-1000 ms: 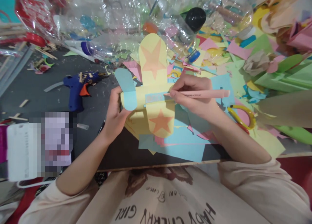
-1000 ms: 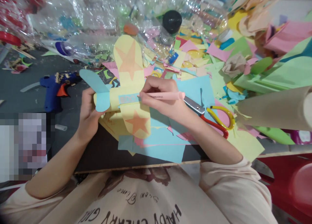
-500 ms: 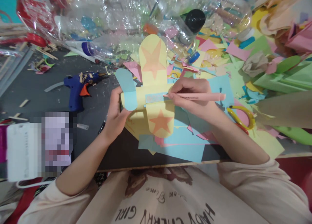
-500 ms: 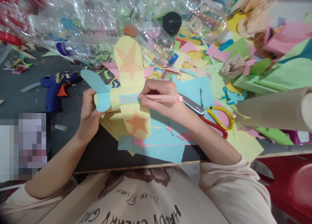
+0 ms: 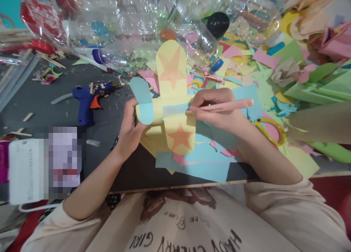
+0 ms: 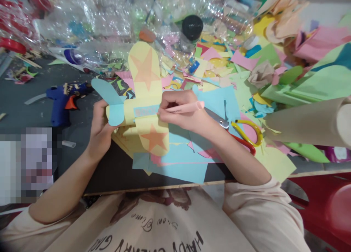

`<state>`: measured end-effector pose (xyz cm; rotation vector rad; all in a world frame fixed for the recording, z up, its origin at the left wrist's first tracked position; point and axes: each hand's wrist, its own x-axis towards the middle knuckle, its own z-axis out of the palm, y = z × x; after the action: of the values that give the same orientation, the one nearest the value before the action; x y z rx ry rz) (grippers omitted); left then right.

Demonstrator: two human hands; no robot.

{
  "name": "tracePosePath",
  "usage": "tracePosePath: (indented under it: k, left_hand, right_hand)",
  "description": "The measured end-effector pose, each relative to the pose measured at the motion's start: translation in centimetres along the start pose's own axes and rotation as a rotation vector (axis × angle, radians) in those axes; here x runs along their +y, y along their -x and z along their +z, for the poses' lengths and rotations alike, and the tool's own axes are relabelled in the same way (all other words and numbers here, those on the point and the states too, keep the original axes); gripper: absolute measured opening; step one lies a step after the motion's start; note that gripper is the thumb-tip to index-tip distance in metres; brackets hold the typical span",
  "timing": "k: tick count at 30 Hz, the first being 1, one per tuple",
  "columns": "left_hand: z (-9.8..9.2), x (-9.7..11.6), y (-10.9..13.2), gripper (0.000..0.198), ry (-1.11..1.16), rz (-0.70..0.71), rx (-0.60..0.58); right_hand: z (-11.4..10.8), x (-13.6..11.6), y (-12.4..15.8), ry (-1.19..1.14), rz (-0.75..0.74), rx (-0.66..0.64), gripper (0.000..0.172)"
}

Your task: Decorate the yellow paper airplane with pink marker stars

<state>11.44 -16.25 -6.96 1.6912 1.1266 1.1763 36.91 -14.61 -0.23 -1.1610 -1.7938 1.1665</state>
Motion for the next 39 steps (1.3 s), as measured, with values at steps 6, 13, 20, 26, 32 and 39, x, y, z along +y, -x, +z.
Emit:
tracePosePath:
  k: [6,13,20,26,32,39]
  left_hand:
    - [-0.06,-0.24,0.05,0.04,-0.001,-0.033,-0.014]
    - [-0.01,-0.21,0.01,0.043,-0.016,0.02,0.01]
    - [-0.12,-0.09,-0.23,0.042,0.001,0.037,-0.01]
    - [-0.27,-0.4,-0.04,0.045,0.012,0.002,-0.015]
    - [-0.22,-0.39,0.22,0.041,-0.012,-0.031,-0.003]
    - [-0.11,0.47,0.02,0.037,-0.015,-0.06,-0.008]
  right_hand:
    - [0.14,0.39,-0.01,-0.013,0.001,0.143,0.023]
    - [0.57,0.44,0.21,0.036,-0.017,0.142,0.024]
    - [0.56,0.32,0.31,0.11,-0.034,0.155,0.03]
    - [0.3,0.34,0.24,0.103,-0.026,0.09,0.031]
    - [0.24,0.1,0.19,0.058,-0.009,0.041,0.032]
    - [0.35,-0.06,0.28,-0.005,-0.002,0.042,0.029]
